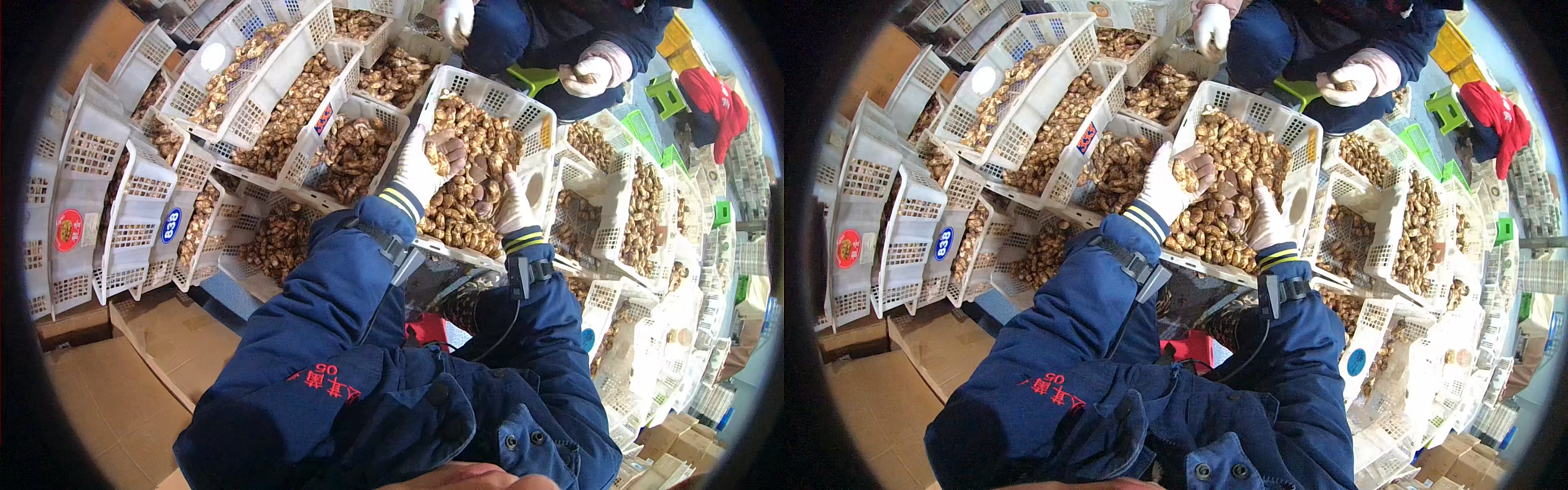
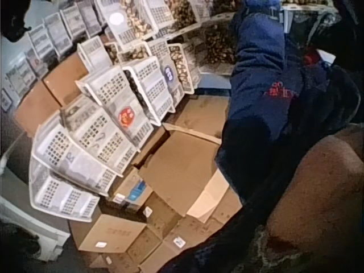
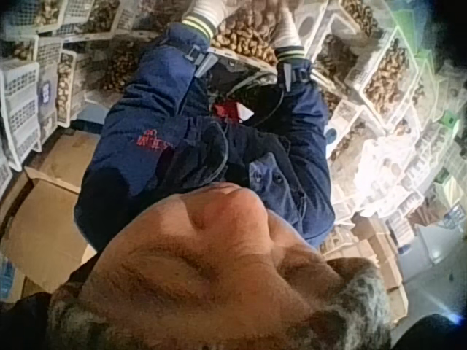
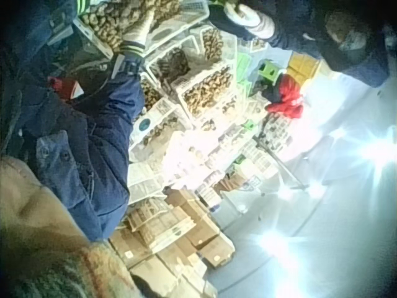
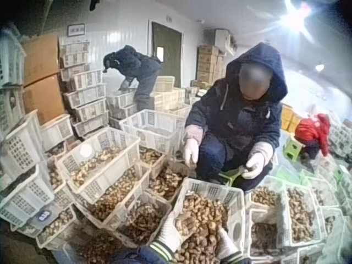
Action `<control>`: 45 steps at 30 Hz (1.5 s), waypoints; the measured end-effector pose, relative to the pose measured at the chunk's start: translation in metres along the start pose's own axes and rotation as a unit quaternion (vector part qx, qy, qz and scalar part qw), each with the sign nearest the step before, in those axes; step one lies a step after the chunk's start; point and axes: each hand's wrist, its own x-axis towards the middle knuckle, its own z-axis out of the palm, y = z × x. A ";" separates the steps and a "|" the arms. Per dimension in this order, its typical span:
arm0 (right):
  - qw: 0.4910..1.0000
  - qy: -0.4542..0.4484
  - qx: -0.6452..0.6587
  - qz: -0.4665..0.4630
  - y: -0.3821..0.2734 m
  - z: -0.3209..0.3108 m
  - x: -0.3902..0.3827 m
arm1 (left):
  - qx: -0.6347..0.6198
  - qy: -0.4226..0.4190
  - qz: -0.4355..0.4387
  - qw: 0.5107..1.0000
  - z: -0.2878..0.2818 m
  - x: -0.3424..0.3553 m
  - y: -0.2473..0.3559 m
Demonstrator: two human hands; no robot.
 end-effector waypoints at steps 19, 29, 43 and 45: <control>0.891 0.113 -0.432 -0.084 0.041 -0.118 0.062 | -0.003 -0.067 0.040 0.997 0.013 -0.011 0.026; 0.469 0.097 -0.877 -0.027 0.081 -0.081 0.090 | 0.034 -0.043 0.003 0.998 0.000 -0.007 0.015; 0.540 0.042 -0.836 -0.089 0.064 -0.097 0.088 | 0.085 0.003 -0.019 0.996 -0.005 -0.003 0.007; 0.461 0.042 -0.886 -0.032 0.061 -0.073 0.086 | 0.086 -0.011 -0.020 0.996 -0.006 -0.002 0.007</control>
